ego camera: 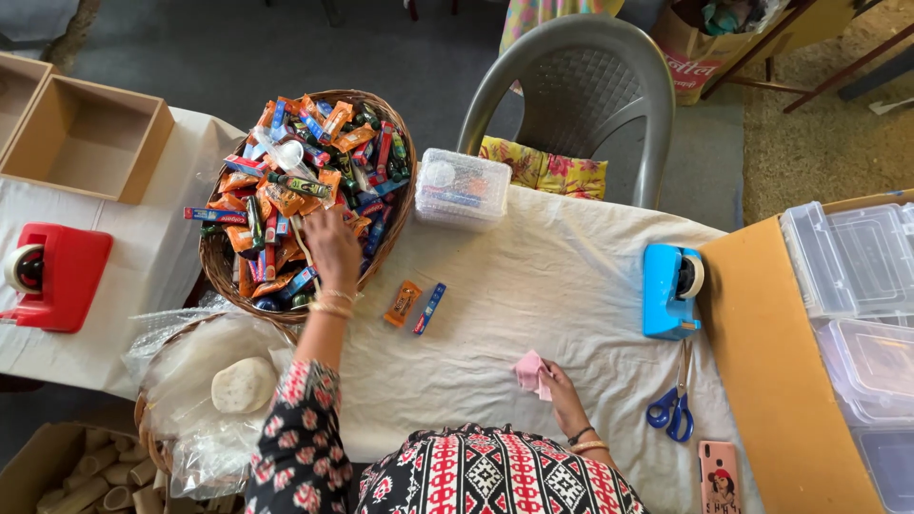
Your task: The person places wrapped candy bars from a basket into a small clear plastic container, closes its lid, and wraps the container with bubble wrap, securing it with tape from a desk tape dispenser. They repeat the packing with additional candy bars and handle stacked plastic containers on the table.
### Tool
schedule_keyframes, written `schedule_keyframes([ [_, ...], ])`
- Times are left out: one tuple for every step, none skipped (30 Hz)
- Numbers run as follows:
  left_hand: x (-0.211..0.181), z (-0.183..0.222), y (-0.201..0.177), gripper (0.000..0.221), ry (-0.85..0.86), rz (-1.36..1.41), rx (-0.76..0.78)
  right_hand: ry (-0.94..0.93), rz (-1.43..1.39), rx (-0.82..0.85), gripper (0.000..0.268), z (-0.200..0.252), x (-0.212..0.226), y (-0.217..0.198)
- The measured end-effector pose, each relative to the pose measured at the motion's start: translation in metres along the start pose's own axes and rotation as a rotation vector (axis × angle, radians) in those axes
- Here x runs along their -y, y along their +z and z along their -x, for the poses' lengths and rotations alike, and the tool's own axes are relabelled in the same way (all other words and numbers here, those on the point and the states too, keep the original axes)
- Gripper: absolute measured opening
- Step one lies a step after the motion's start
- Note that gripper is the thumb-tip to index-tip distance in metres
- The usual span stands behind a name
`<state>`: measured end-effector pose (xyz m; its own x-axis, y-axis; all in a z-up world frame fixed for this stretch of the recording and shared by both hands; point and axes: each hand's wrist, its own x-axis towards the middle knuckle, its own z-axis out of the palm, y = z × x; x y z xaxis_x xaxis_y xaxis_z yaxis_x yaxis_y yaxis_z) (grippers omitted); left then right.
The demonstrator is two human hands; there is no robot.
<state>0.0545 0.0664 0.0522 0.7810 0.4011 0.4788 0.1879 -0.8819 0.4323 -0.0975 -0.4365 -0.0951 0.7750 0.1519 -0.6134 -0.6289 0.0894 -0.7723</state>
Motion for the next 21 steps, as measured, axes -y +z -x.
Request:
schedule_keyframes([
  [0.015,-0.017,0.006,0.028,0.002,0.002,0.001,-0.001,-0.001,-0.003,0.039,-0.003,-0.007,-0.005],
  [0.029,-0.035,0.013,0.041,0.042,-0.142,-0.014,-0.013,-0.064,0.006,0.038,-0.006,-0.015,-0.011],
  [0.044,-0.052,0.019,0.053,0.081,-0.286,-0.03,-0.025,-0.126,0.014,0.038,-0.008,-0.023,-0.016],
  [0.048,-0.06,0.015,0.053,0.084,-0.285,-0.027,-0.024,-0.129,0.011,0.038,-0.008,-0.02,-0.015],
  [0.053,-0.067,0.012,0.06,0.107,-0.364,0.041,-0.006,-0.139,0.017,0.038,-0.009,-0.017,-0.015],
  [0.057,-0.074,0.008,0.068,0.131,-0.442,0.112,0.015,-0.15,0.022,0.038,-0.008,-0.016,-0.014],
  [0.06,-0.074,0.006,0.068,0.135,-0.44,0.117,0.018,-0.153,0.017,0.038,-0.008,-0.016,-0.014],
  [0.064,-0.073,0.004,0.061,0.156,-0.451,0.222,0.029,-0.16,0.025,0.038,-0.008,-0.016,-0.015],
  [0.067,-0.073,0.002,0.054,0.177,-0.462,0.327,0.04,-0.168,0.033,0.038,-0.008,-0.016,-0.015],
  [0.068,-0.072,0.0,0.054,0.181,-0.461,0.331,0.042,-0.171,0.029,0.038,-0.009,-0.016,-0.016],
  [0.07,-0.07,-0.002,0.044,0.216,-0.486,0.367,0.045,-0.174,0.028,0.037,-0.01,-0.017,-0.017],
  [0.072,-0.066,-0.005,0.035,0.251,-0.512,0.405,0.051,-0.177,0.029,0.037,-0.01,-0.019,-0.018],
  [0.071,-0.06,-0.007,0.035,0.253,-0.511,0.411,0.056,-0.179,0.025,0.037,-0.008,-0.023,-0.018],
  [0.07,-0.057,-0.009,0.03,0.292,-0.494,0.36,0.022,-0.163,0.028,0.037,-0.011,-0.024,-0.018],
  [0.069,-0.054,-0.011,0.025,0.331,-0.476,0.308,-0.012,-0.147,0.031,0.036,-0.013,-0.025,-0.018],
  [0.05,-0.049,-0.023,0.025,0.332,-0.475,0.308,-0.013,-0.147,0.031,0.036,-0.009,-0.016,-0.011],
  [0.032,-0.045,-0.036,0.023,0.235,-0.338,0.28,-0.013,-0.139,-0.01,0.036,-0.006,-0.007,-0.003],
  [0.015,-0.038,-0.049,0.023,0.135,-0.203,0.255,-0.01,-0.131,-0.05,0.036,-0.001,0.001,0.004],
  [-0.003,-0.021,-0.056,0.023,0.133,-0.204,0.257,-0.007,-0.13,-0.05,0.036,0.004,0.017,0.017],
  [-0.022,-0.005,-0.063,0.02,-0.079,0.207,0.291,-0.108,-0.067,-0.073,0.036,0.009,0.033,0.031],
  [-0.04,0.011,-0.07,0.019,-0.293,0.619,0.316,-0.209,-0.004,-0.096,0.035,0.013,0.049,0.045],
])
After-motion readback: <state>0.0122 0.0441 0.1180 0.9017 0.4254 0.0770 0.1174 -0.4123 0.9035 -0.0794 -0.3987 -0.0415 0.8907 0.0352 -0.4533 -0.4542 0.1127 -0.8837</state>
